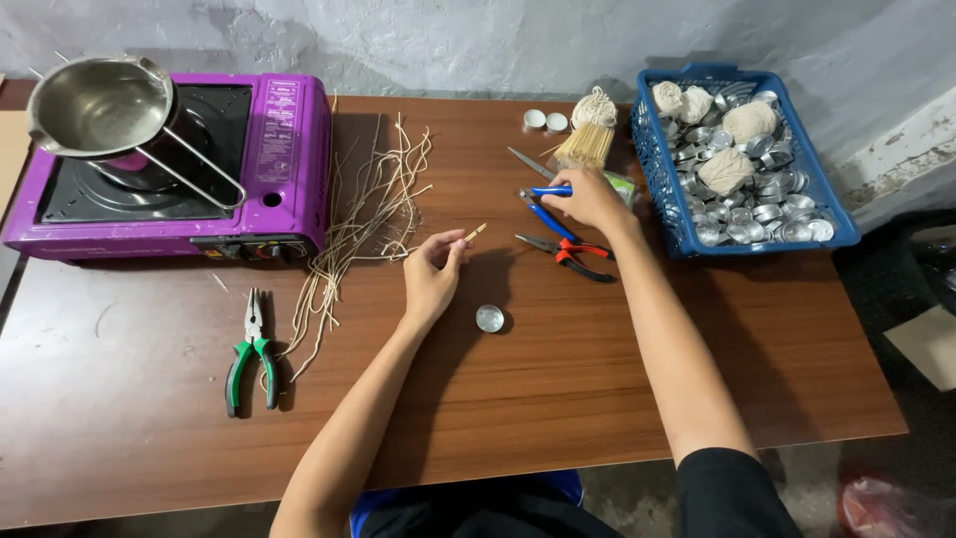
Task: Assembling candle wicks by inserting cotton wicks into metal bases and crimping them with pliers.
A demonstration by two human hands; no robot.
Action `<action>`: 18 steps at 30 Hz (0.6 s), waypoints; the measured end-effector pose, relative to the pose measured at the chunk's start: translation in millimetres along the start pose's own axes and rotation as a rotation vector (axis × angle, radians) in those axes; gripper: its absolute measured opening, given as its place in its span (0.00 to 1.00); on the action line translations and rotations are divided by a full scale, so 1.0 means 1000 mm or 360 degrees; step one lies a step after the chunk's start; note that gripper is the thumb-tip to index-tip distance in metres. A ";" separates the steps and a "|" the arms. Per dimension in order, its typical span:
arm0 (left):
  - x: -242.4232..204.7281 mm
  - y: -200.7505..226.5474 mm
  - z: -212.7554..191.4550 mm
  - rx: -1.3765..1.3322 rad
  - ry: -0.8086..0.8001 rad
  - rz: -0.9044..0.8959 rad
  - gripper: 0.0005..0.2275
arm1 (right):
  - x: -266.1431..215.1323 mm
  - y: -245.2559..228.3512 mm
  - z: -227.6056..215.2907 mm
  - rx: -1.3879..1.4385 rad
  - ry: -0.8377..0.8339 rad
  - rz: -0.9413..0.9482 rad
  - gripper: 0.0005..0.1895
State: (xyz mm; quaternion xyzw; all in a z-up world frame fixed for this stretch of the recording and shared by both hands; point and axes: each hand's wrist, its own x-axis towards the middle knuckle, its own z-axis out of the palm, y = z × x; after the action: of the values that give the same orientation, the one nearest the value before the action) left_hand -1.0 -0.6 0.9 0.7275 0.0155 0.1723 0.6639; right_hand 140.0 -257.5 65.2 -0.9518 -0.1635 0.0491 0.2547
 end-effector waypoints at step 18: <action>0.002 -0.002 -0.011 0.0505 0.0004 0.0196 0.06 | 0.065 0.014 0.073 -0.0482 0.0766 -0.0257 0.07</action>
State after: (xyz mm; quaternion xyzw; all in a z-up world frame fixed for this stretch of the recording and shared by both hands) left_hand -2.0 10.4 0.4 0.8225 -0.0012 0.2090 0.5289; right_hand 191.8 -212.6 -5.5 -0.9472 -0.1791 -0.2234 0.1442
